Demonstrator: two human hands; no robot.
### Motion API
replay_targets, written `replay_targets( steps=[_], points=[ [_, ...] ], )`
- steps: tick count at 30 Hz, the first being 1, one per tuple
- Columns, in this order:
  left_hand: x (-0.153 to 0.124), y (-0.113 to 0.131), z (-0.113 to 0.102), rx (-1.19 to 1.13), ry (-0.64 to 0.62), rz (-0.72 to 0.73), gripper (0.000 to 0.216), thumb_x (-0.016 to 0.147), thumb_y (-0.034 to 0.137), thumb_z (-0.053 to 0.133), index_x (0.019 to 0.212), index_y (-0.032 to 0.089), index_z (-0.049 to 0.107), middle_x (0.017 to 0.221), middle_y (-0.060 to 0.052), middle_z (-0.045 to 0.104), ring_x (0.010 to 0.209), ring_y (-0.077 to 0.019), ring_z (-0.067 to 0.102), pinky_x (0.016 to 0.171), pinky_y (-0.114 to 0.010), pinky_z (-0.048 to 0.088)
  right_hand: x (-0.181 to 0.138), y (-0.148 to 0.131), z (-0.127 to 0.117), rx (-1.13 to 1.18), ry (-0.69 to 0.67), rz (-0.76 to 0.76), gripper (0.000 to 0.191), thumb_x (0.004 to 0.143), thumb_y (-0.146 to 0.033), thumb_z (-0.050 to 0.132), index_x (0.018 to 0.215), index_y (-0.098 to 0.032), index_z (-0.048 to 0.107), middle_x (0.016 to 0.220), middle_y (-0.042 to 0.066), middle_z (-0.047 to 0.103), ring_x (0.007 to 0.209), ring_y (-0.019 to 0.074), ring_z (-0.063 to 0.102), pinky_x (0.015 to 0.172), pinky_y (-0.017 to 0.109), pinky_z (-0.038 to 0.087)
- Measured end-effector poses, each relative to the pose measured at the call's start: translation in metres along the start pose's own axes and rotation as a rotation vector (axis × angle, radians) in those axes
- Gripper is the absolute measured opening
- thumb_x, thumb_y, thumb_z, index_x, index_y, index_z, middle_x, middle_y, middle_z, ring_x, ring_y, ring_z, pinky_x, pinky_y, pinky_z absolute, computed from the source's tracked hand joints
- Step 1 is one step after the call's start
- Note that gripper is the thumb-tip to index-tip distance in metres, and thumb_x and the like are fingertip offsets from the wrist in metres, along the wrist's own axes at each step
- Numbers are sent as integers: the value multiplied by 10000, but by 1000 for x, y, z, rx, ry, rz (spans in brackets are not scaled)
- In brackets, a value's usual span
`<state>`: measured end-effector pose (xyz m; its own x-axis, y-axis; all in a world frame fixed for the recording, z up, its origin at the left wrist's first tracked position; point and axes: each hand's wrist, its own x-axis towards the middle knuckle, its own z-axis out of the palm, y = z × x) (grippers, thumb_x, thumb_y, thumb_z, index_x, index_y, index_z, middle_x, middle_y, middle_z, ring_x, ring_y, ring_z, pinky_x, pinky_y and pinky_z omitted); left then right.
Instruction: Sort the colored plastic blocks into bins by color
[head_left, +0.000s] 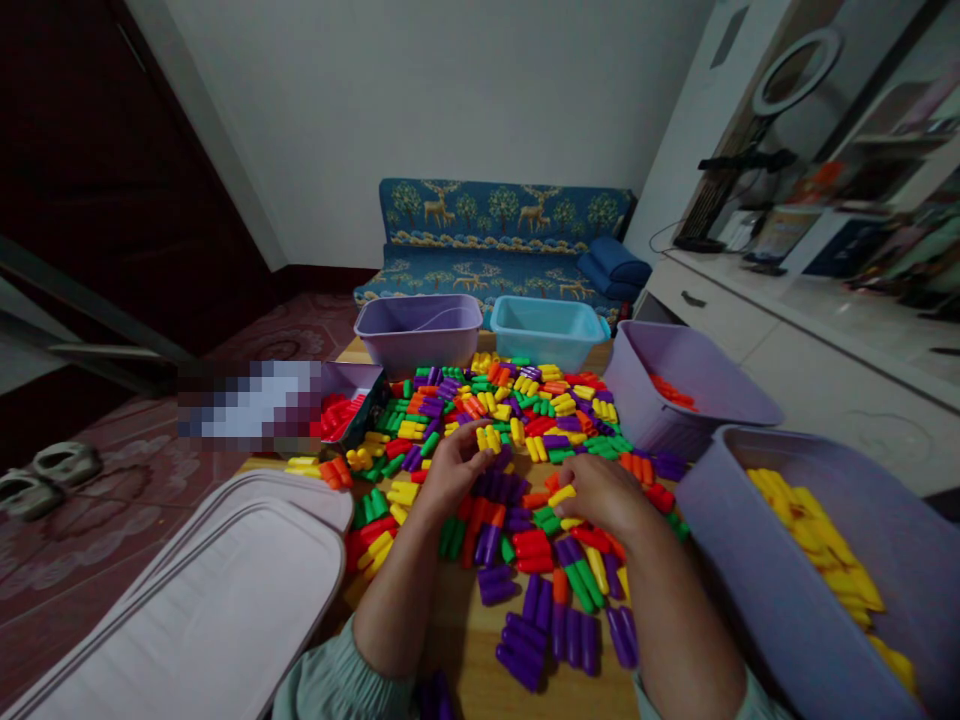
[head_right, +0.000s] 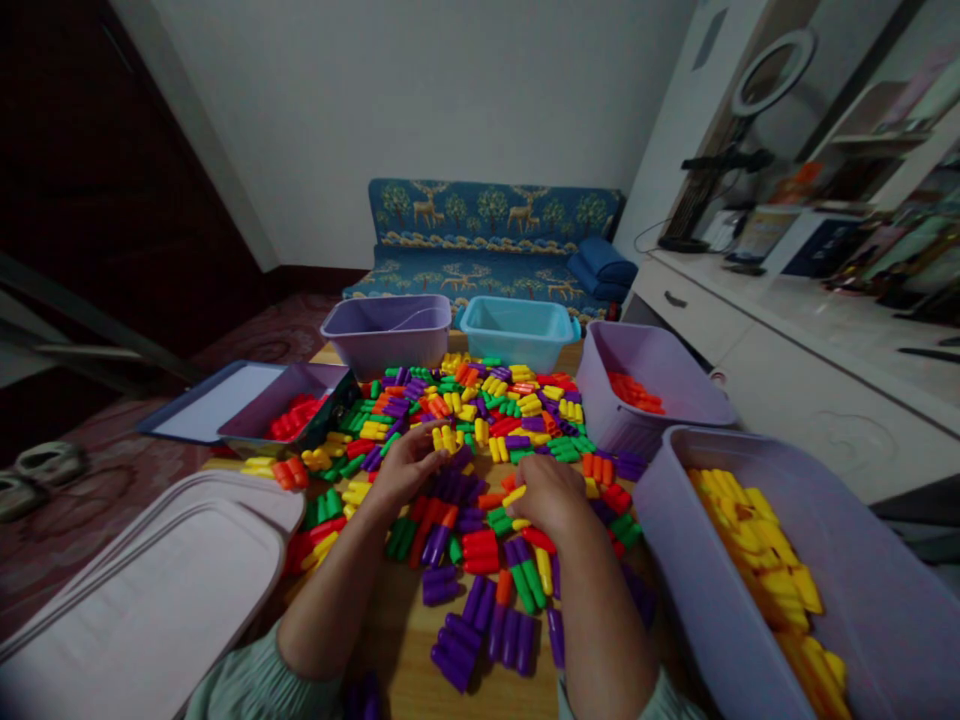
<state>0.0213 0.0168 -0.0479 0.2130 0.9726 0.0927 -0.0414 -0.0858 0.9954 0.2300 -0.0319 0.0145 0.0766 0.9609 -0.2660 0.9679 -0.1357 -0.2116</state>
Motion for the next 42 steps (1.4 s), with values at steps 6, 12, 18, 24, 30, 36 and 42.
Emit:
replay_targets(
  steps=[6,12,18,24,30,36,42],
  points=[
    [2,-1,2,-41,40,-9,574,699,365,746,1192,112,596,816,-51,698,633,-136,618,558,-222,460,-4,0,-5,30,12,3,39,689,-212,681,717,-217,655,820,17,706,778,183,632,583,270,314],
    [2,-2,2,-89,7,-16,595,677,406,767,1170,119,600,938,-93,721,778,-188,675,640,-250,500,-6,1,-1,62,23,-88,368,579,-154,771,924,-235,672,1022,16,699,926,201,630,698,259,382],
    [1,2,1,-100,31,-42,597,645,400,784,1136,109,609,892,-83,719,770,-185,674,637,-244,492,0,4,4,84,5,-54,420,591,-145,759,992,-248,689,1030,35,714,943,228,653,707,277,424],
    [1,-1,1,-116,1,-50,600,645,371,792,1152,107,610,670,18,627,601,-120,611,572,-217,460,16,-14,14,761,343,-99,176,778,-309,614,912,-195,623,852,45,705,658,178,660,606,285,491],
    [-1,6,6,-224,-110,-50,567,597,374,822,1076,113,665,861,-81,738,781,-206,690,756,-323,538,14,-48,34,1057,182,-182,371,759,-338,632,1088,-196,537,847,28,670,507,145,628,480,267,495],
    [-5,17,9,-274,-126,-109,497,586,307,808,1031,119,694,935,-101,756,830,-241,705,790,-357,549,18,-43,39,803,358,-241,324,767,-325,657,1051,-170,635,970,84,657,781,198,663,682,312,539],
    [-6,20,12,-209,-20,-74,357,596,194,711,946,126,706,834,-51,736,713,-167,674,661,-252,524,7,-55,30,664,416,-285,322,721,-234,694,1028,-165,623,1024,96,653,939,231,633,835,363,509]
  ],
)
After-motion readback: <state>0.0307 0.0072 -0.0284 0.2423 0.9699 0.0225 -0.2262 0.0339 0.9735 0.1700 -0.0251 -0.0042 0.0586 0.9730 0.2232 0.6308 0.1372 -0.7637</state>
